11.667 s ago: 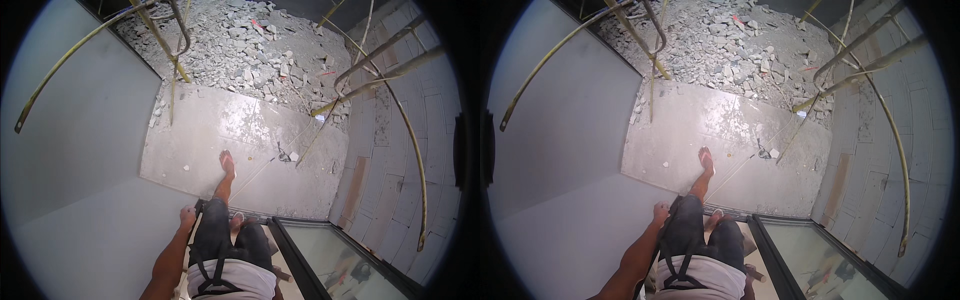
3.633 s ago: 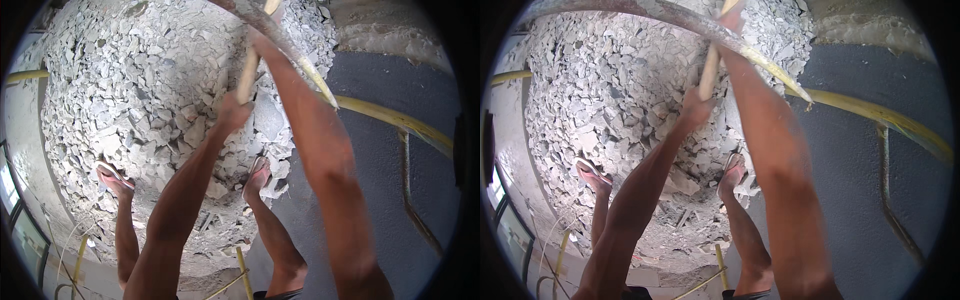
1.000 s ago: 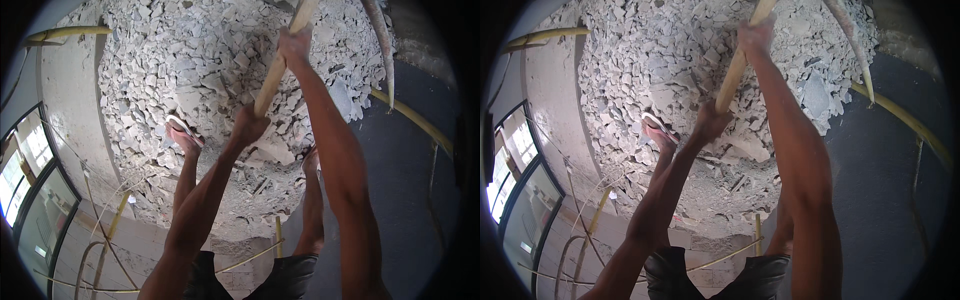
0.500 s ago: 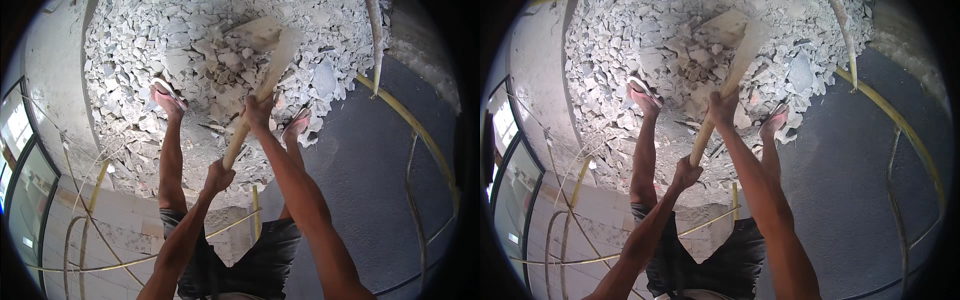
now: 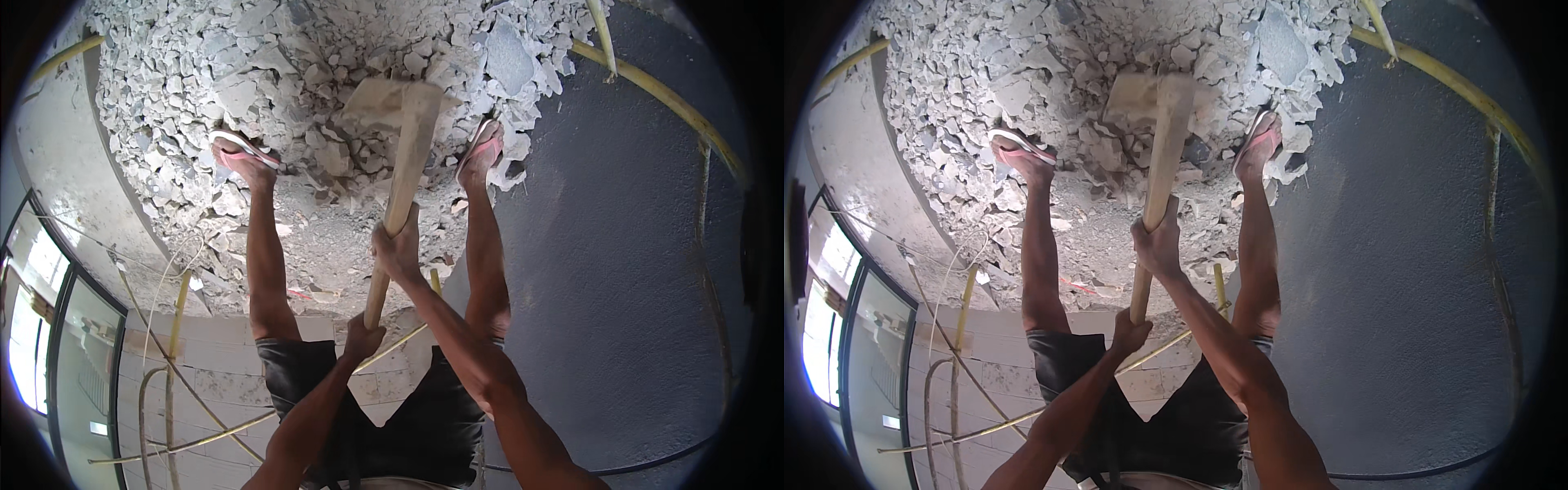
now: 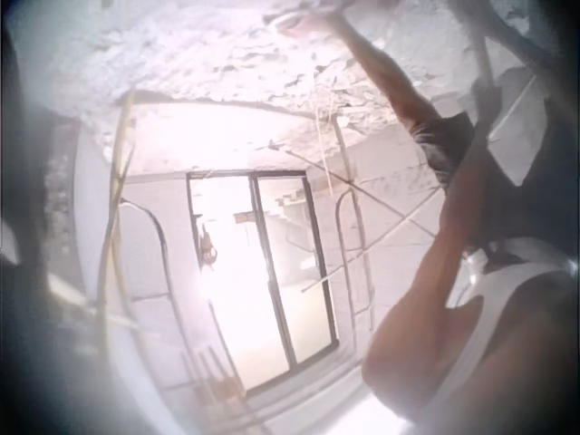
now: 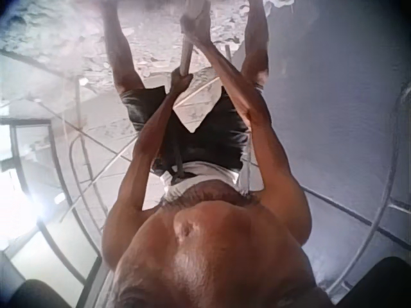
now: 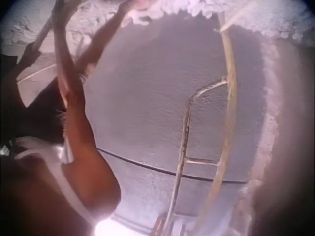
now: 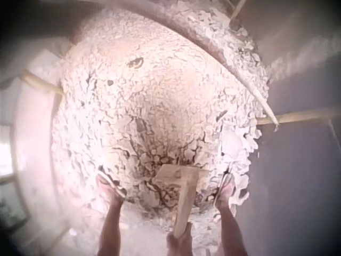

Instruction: The person breaks large pieces of construction debris using a hoe and moves smaller fragments by hand.

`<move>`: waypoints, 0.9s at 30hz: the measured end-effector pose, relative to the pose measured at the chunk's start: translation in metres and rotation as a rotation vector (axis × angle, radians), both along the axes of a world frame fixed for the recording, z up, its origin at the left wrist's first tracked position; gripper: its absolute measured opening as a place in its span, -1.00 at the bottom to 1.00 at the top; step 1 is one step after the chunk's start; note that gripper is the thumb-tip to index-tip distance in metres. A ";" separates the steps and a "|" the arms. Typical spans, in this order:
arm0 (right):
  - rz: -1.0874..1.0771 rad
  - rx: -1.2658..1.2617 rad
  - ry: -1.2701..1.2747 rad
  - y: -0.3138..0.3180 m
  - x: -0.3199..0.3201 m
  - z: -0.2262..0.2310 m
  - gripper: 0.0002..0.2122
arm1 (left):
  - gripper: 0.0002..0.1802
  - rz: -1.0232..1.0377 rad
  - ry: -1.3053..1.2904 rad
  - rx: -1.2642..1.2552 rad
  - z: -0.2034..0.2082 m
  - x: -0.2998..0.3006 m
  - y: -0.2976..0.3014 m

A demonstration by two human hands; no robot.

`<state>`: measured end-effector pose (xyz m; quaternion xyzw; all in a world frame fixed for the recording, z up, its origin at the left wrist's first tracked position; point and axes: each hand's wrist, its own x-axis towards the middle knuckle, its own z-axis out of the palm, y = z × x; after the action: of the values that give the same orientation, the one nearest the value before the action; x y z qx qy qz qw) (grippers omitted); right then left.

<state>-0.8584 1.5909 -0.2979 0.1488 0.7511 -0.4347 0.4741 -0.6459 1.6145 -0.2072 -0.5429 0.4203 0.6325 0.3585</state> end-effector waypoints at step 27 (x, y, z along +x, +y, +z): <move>0.095 -0.115 0.001 0.003 -0.071 -0.012 -0.61 | -0.85 0.265 -0.013 0.256 -0.001 -0.063 -0.021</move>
<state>-0.9298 1.5941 -0.3103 0.0851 0.7313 -0.4541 0.5017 -0.7091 1.5935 -0.2079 -0.5473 0.2588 0.7192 0.3411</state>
